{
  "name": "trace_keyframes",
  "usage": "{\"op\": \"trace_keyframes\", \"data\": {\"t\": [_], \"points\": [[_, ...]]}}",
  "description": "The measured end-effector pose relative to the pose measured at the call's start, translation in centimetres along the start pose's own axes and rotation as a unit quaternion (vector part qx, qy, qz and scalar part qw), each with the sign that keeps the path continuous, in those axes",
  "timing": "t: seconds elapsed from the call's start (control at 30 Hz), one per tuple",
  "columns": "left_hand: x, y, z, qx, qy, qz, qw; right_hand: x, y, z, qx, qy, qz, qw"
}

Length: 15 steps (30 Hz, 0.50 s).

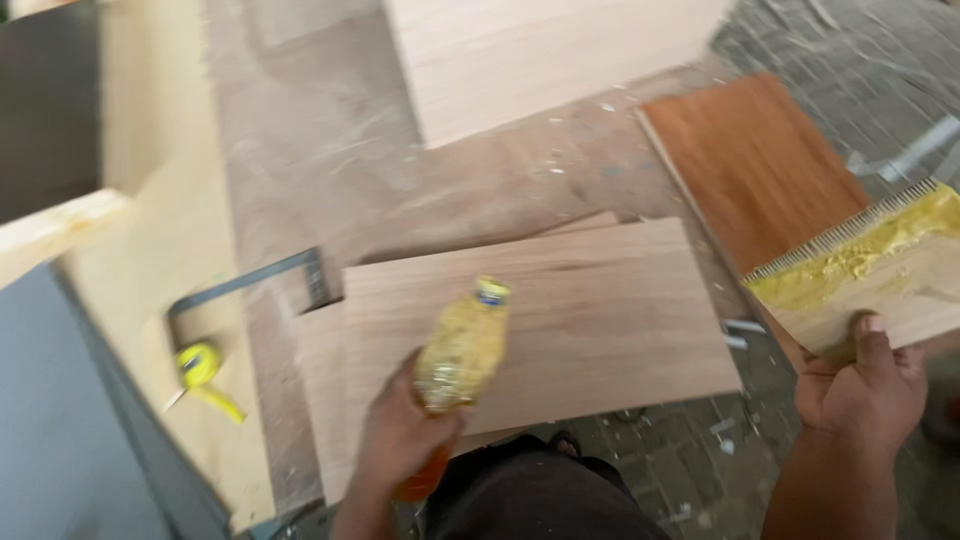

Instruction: The person pours a yellow liquid from a plastic bottle onto a wooden board and spreads it evenly using a yellow sponge. They repeat this process on a second wooden board, ensuring full coverage of the surface.

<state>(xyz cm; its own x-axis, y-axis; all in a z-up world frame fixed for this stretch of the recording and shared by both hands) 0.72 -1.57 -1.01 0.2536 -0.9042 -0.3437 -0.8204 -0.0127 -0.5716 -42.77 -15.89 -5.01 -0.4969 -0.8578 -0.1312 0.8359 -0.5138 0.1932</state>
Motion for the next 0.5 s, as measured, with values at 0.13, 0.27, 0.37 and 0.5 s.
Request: {"op": "trace_keyframes", "data": {"t": [0.13, 0.27, 0.37, 0.5], "points": [[2.0, -2.2, -2.3, 0.094, -0.068, 0.023, 0.993, -0.4, -7.1, -0.7, 0.147, 0.108, -0.002, 0.983], [5.6, -2.9, -4.3, 0.261, 0.023, 0.098, 0.96, -2.7, -10.4, 0.0, 0.155, 0.112, 0.021, 0.981], [7.7, -2.5, -6.9, 0.392, 0.053, 0.175, 0.902, -2.1, -16.8, -3.4, 0.097, 0.175, 0.007, 0.98], [8.7, -1.0, -12.2, 0.528, 0.064, 0.268, 0.804, -2.6, -20.4, -5.5, 0.103, 0.185, 0.018, 0.977]]}}
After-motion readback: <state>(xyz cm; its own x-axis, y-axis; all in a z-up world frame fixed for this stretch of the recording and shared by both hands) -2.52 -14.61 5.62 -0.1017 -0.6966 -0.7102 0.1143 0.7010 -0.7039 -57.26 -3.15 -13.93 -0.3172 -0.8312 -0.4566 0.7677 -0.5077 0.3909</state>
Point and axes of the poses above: each hand's wrist, its own x-axis towards the middle knuckle, its own y-axis out of the palm, z = x × y, the point moved 2 cm from there along x, towards the middle knuckle, and after that the axes turned 13 degrees about y, right-handed, at the moved point
